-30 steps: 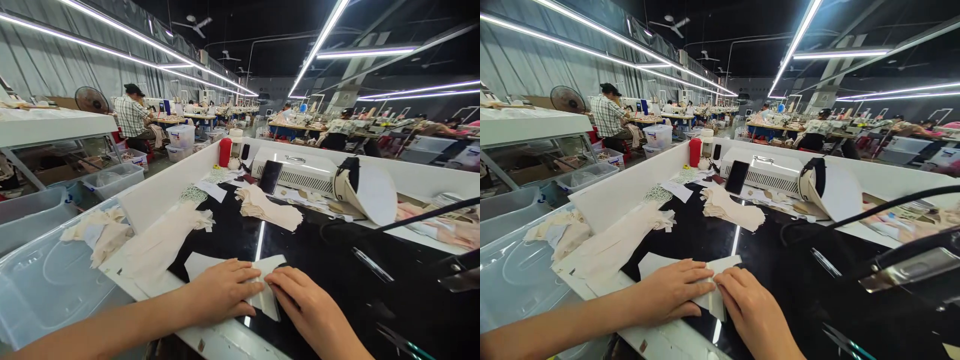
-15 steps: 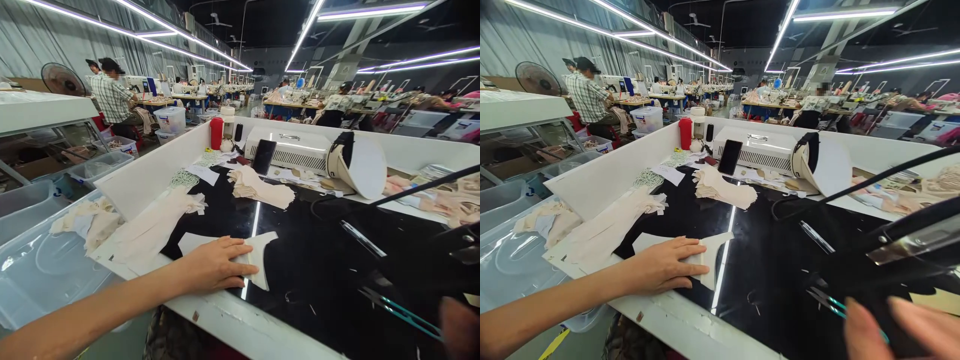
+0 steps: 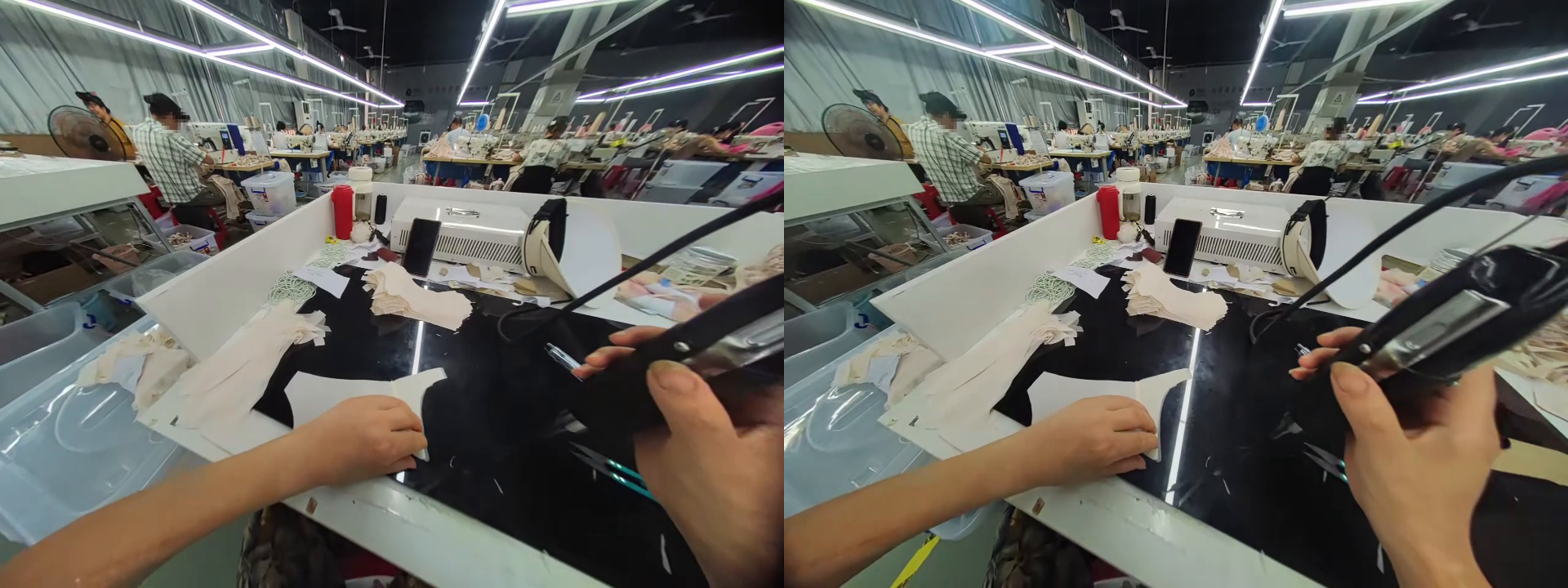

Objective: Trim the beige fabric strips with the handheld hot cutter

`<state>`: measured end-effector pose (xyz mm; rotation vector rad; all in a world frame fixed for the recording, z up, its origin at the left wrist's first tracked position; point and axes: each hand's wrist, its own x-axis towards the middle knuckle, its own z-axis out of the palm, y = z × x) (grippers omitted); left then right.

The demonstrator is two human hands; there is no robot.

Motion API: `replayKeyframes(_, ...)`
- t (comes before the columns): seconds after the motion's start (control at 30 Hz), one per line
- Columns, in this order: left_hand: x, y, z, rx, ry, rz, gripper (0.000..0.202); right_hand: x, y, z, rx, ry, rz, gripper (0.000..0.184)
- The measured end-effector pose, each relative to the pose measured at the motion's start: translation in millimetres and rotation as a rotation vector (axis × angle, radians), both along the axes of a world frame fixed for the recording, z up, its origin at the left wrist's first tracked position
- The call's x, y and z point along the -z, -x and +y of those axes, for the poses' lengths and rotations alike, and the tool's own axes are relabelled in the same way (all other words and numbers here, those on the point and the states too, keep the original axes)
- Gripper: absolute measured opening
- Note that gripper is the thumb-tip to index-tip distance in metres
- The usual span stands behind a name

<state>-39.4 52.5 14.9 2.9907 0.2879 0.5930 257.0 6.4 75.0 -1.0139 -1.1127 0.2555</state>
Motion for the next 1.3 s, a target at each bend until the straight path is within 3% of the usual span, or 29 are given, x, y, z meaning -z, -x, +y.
replayKeyframes(0.1,3.2,-6,0,0.001,0.002,0.012,0.011,-6.1,21,1,-0.008,0.033,0.048,0.051)
replayKeyframes(0.2,5.6,-8,-1,-0.003,0.018,-0.006,0.018,-6.6,43,-5,-0.131,-0.006,0.114,0.048)
replayKeyframes(0.4,6.3,-5,-4,-0.052,0.182,-0.069,0.017,3.7,87,-18,-0.376,-0.041,0.278,0.051)
replayKeyframes(0.53,5.2,-4,-5,-0.059,0.248,-0.088,0.021,9.3,105,-17,-0.433,-0.069,0.295,0.046)
replayKeyframes(1.03,5.8,-7,-6,-0.039,0.242,-0.135,0.017,12.9,115,-12,-0.377,-0.048,0.292,0.047)
replayKeyframes(1.3,3.6,3,-5,-0.002,0.093,-0.126,0.023,14.3,115,-12,-0.387,-0.059,0.28,0.045)
